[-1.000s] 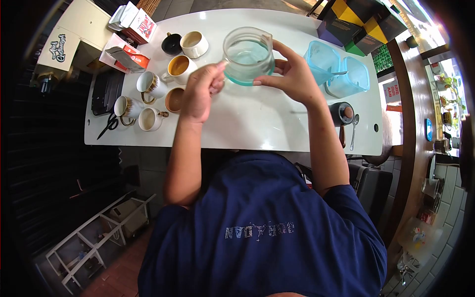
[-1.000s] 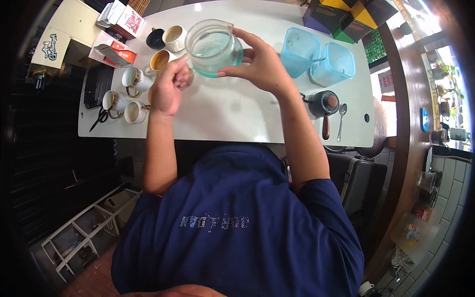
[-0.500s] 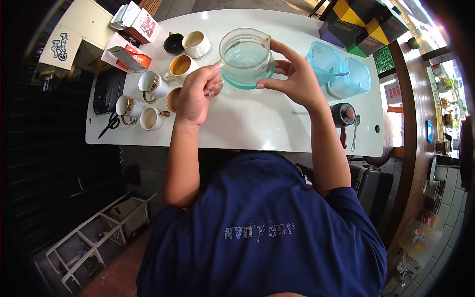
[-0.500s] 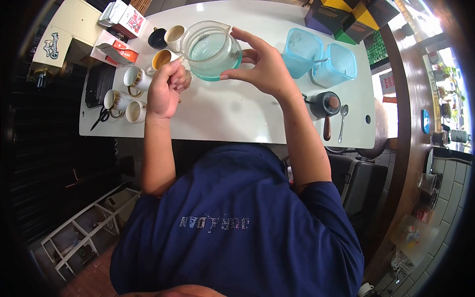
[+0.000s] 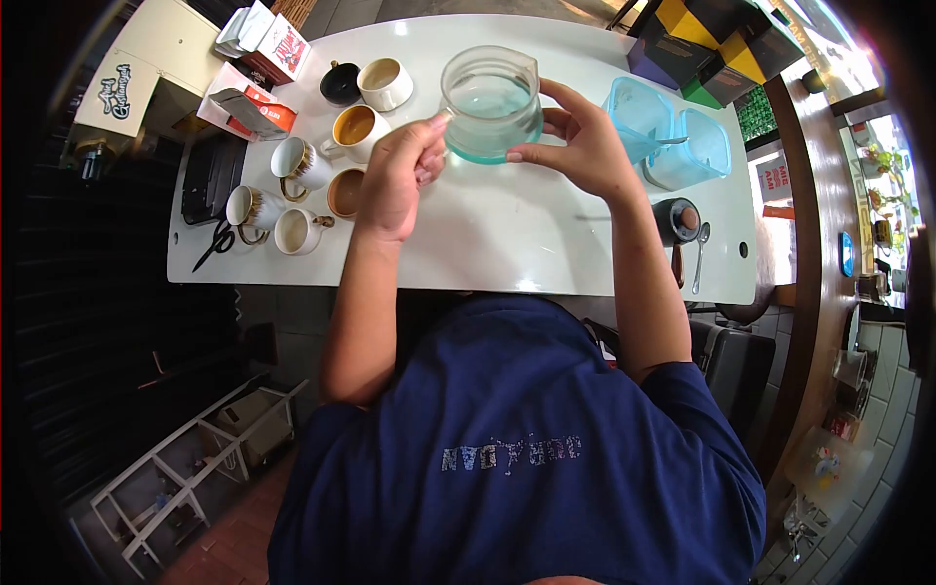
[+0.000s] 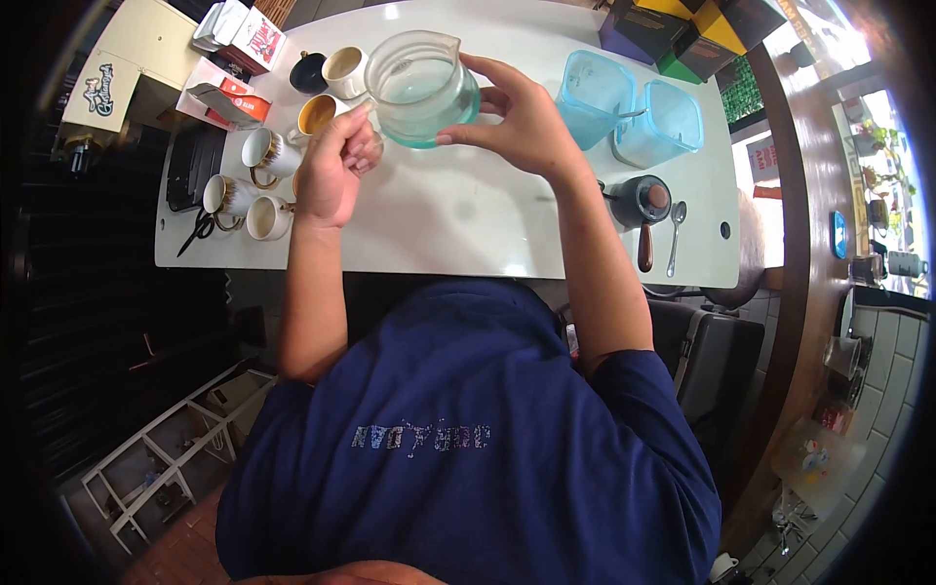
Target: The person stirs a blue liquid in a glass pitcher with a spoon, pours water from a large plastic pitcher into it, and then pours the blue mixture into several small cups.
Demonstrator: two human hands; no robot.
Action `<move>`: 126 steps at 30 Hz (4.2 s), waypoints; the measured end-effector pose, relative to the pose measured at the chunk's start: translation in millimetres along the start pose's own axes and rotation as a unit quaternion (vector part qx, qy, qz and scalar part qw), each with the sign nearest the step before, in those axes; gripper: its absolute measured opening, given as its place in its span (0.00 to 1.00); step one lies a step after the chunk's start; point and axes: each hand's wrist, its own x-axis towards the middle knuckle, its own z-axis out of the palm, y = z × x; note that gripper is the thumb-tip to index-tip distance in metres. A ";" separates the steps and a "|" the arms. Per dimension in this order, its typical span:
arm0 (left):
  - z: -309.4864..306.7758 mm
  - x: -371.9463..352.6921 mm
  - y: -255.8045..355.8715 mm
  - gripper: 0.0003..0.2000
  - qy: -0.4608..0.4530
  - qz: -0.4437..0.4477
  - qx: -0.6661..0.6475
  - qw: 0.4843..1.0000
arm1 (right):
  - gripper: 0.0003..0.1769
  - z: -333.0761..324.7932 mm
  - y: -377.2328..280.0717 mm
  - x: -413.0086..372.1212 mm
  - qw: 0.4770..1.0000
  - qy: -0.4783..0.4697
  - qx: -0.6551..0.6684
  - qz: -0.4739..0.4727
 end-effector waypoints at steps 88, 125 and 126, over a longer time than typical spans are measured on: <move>-36.9 -23.1 -136.3 0.18 -0.010 -0.121 0.063 0.991 | 0.45 12.6 104.0 -47.7 0.978 -0.079 -0.180 0.070; -74.8 -67.3 -88.4 0.20 0.323 -0.125 0.135 0.928 | 0.23 11.1 91.9 -74.3 0.986 0.063 -0.134 0.073; -77.1 -65.1 -89.2 0.20 0.319 -0.123 0.133 0.930 | 0.18 13.8 81.9 -78.3 0.987 0.050 -0.110 0.106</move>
